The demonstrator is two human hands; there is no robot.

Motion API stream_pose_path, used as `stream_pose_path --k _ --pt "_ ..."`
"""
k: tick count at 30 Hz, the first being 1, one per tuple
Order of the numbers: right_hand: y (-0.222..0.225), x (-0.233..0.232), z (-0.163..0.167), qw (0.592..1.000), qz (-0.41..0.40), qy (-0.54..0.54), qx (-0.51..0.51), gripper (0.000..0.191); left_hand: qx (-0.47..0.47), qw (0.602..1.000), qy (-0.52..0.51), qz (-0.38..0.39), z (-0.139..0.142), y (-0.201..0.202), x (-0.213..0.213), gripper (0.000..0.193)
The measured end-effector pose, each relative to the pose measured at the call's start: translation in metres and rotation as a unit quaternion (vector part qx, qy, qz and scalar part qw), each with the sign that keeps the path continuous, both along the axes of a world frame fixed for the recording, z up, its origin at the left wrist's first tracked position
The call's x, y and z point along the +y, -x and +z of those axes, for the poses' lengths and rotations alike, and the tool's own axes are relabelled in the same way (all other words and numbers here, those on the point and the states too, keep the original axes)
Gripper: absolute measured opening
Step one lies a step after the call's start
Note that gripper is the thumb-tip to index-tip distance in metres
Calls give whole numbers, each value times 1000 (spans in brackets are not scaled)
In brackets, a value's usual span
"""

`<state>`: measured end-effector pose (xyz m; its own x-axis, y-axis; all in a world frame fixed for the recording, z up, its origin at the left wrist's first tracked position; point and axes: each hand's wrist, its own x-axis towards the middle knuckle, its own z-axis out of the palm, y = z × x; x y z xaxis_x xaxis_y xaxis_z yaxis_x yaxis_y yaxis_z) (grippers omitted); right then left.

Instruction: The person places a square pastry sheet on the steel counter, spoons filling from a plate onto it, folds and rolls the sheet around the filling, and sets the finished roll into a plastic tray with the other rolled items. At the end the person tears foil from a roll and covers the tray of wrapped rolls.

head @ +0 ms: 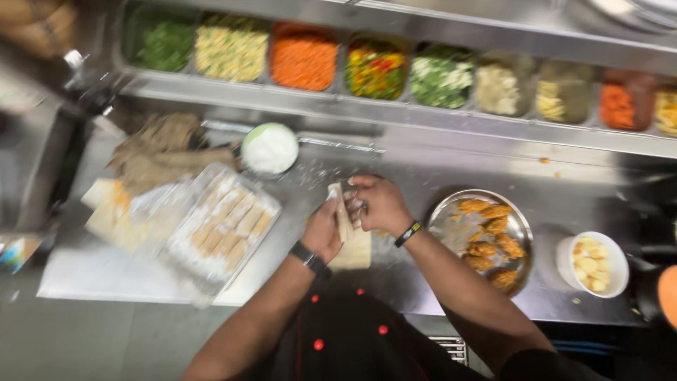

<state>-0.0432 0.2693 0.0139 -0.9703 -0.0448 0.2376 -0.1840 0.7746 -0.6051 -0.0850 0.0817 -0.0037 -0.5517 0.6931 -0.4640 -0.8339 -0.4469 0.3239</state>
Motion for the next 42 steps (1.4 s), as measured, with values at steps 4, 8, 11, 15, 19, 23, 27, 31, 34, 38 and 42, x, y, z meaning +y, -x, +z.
stream_pose_path --k 4,8,11,15,19,23,27,31,34,38,42 --pt "-9 76 29 987 -103 -80 94 35 102 991 62 -53 9 -7 18 20" --pt "0 182 62 935 -223 -260 96 40 228 950 202 -73 12 -10 31 13" --pt "24 239 76 880 -340 -314 -104 42 202 954 210 -72 19 -10 32 12" --pt "49 279 82 874 -347 -295 -166 51 330 919 175 -128 39 -10 22 18" --pt "56 283 74 873 -315 -299 -223 57 523 815 225 -105 63 -14 12 19" --pt "42 274 71 883 -322 -323 -116 51 553 795 236 -80 82 -16 11 19" --pt "22 214 95 950 -117 -205 203 48 580 771 255 -59 91 -9 3 15" --pt "-31 86 123 961 152 68 222 81 564 782 257 -66 95 -7 -2 16" --pt "-53 13 150 957 204 78 192 63 603 750 263 -72 98 -7 -5 21" --pt "-62 -24 178 970 170 -18 171 43 623 728 255 -132 105 -10 -16 29" --pt "-72 -39 188 985 68 -89 133 35 623 734 204 -179 110 -13 -26 29"
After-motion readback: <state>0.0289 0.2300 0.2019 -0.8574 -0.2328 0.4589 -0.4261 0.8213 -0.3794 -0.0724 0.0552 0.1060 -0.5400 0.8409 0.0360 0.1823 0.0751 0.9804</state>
